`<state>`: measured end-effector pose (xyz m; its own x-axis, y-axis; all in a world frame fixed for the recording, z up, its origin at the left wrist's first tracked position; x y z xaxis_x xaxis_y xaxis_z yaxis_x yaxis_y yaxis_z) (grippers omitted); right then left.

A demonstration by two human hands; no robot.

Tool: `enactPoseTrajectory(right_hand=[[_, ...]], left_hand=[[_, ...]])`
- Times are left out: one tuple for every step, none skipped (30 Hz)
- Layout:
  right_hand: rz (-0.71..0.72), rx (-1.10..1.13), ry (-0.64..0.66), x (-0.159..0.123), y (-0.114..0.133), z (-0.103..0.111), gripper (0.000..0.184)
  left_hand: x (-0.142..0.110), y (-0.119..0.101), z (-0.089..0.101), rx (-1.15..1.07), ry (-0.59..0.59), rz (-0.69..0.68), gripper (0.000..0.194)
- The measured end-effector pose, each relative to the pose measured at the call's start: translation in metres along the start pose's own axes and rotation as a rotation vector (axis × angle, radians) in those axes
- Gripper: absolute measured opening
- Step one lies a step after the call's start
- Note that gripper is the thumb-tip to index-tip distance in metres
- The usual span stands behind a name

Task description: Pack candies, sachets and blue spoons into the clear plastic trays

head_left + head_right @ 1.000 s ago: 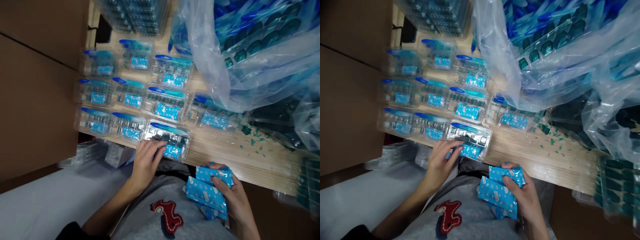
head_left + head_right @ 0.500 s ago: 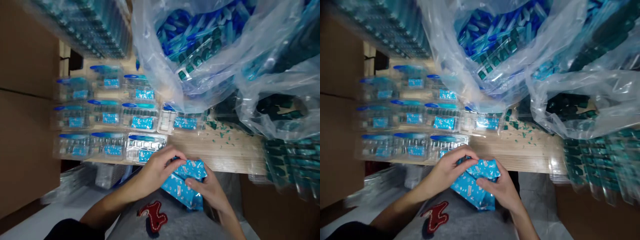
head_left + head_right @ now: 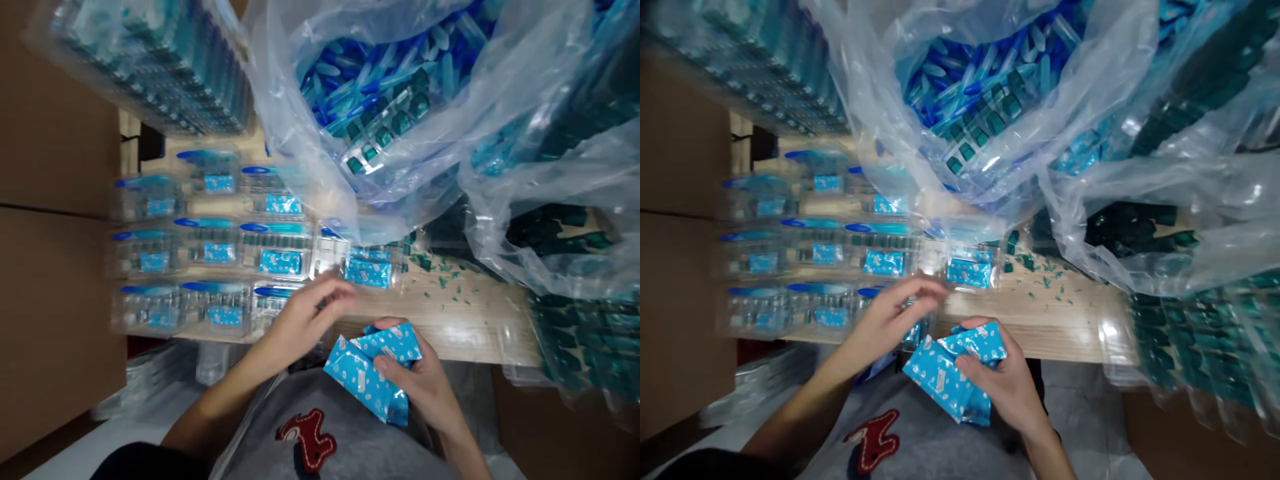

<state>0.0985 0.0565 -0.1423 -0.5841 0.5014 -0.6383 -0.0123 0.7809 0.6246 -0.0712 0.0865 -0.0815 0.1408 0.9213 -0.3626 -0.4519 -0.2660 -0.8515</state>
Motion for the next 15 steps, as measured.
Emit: enactPoseTrajectory(right_hand=[[0.031, -0.017, -0.033, 0.003, 0.004, 0.001, 0.043], [0.052, -0.038, -0.051, 0.006, 0.007, 0.001, 0.042], [0.062, -0.060, -0.051, 0.010, 0.009, -0.002, 0.041], [0.060, -0.082, -0.037, 0.015, 0.011, -0.006, 0.041], [0.057, -0.098, -0.024, 0.019, 0.011, -0.009, 0.041], [0.050, -0.105, -0.024, 0.022, 0.012, -0.012, 0.042], [0.041, -0.101, -0.043, 0.024, 0.013, -0.014, 0.044], [0.032, -0.091, -0.080, 0.025, 0.013, -0.014, 0.045], [0.019, -0.078, -0.128, 0.024, 0.014, -0.013, 0.047], [0.004, -0.067, -0.172, 0.022, 0.014, -0.012, 0.048], [-0.012, -0.063, -0.207, 0.020, 0.015, -0.011, 0.050], [-0.025, -0.067, -0.232, 0.018, 0.016, -0.011, 0.051], [-0.031, -0.076, -0.252, 0.016, 0.018, -0.011, 0.053], [-0.037, -0.087, -0.266, 0.015, 0.020, -0.011, 0.054], [-0.046, -0.096, -0.274, 0.014, 0.021, -0.012, 0.054]], left_hand=[[-0.009, 0.008, -0.011, -0.167, 0.133, 0.082, 0.015], [-0.021, 0.015, -0.022, -0.312, 0.248, 0.165, 0.022], [-0.032, 0.020, -0.030, -0.431, 0.335, 0.239, 0.032], [-0.042, 0.024, -0.035, -0.530, 0.384, 0.297, 0.038], [-0.049, 0.028, -0.034, -0.607, 0.400, 0.329, 0.040], [-0.052, 0.031, -0.028, -0.655, 0.379, 0.334, 0.036], [-0.051, 0.035, -0.013, -0.659, 0.310, 0.320, 0.031], [-0.048, 0.040, 0.010, -0.617, 0.193, 0.292, 0.025], [-0.044, 0.045, 0.040, -0.531, 0.034, 0.250, 0.021], [-0.040, 0.049, 0.074, -0.415, -0.136, 0.205, 0.019], [-0.036, 0.052, 0.106, -0.283, -0.293, 0.166, 0.018], [-0.031, 0.054, 0.134, -0.153, -0.421, 0.137, 0.018], [-0.023, 0.056, 0.155, -0.036, -0.503, 0.122, 0.018], [-0.011, 0.059, 0.168, 0.065, -0.535, 0.117, 0.017], [0.002, 0.062, 0.176, 0.157, -0.532, 0.121, 0.016]])
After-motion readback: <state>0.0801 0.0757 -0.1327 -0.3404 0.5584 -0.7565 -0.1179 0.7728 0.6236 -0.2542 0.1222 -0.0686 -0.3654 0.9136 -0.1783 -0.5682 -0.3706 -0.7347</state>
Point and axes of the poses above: each hand's wrist, its own x-axis towards the middle knuckle, its own z-axis out of the back of the hand, y = z × x, the point moved 10 cm from there along x, towards the middle knuckle, and after that the axes turned 14 degrees about y, right-handed, at the moved point
